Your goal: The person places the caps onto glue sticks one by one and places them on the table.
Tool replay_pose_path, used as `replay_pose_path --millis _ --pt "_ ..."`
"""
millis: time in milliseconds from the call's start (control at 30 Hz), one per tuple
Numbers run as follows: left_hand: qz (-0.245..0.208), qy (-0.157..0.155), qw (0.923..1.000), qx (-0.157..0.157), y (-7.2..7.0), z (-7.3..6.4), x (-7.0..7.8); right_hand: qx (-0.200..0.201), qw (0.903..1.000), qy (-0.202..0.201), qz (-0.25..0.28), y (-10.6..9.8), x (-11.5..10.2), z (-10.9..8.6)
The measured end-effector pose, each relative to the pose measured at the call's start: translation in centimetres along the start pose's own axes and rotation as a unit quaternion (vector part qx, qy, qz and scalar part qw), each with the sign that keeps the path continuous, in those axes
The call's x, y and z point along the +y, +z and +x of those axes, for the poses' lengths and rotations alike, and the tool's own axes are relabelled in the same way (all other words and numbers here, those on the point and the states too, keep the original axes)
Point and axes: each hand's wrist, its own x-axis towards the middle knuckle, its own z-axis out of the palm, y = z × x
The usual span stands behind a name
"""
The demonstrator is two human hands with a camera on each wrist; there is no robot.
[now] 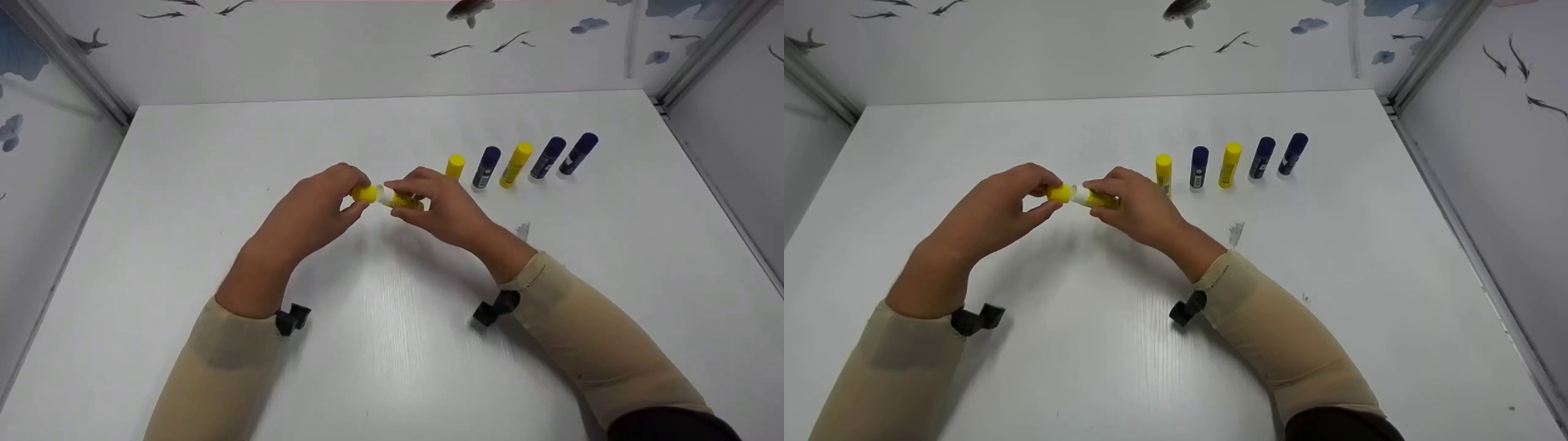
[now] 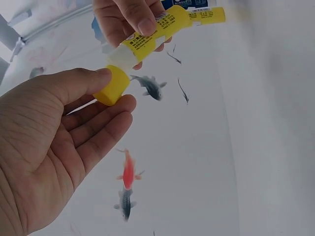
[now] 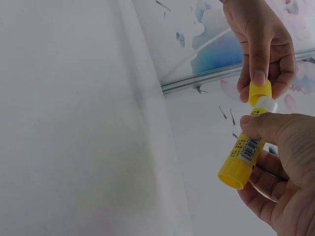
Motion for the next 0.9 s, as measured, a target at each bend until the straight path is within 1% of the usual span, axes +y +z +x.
replay_pose_path --millis 233,467,600,733,900 --pt "-0.004 0.015 0.9999 -0.002 0.2 -0.1 0.1 0.0 0.9991 -0.009 -0.041 0.0 -0.3 -0.2" --pt "-0.009 0.015 0.9998 -0.007 0.5 -0.1 0.2 -0.003 0.997 -0.013 -0.077 -0.1 -0.5 -0.3" --pt "-0.009 0.018 0.9997 -0.015 0.7 0.0 0.2 -0.009 0.9953 -0.012 -0.096 -0.1 -0.7 -0.4" --pt "-0.007 0.014 0.9996 -0.022 0.7 0.1 0.3 -0.011 0.9936 -0.009 -0.112 -0.1 -0.9 -0.4" --pt "-0.007 0.009 0.9997 -0.023 0.8 0.1 0.3 -0.012 0.9914 -0.008 -0.13 -0.2 -1.1 -0.3"
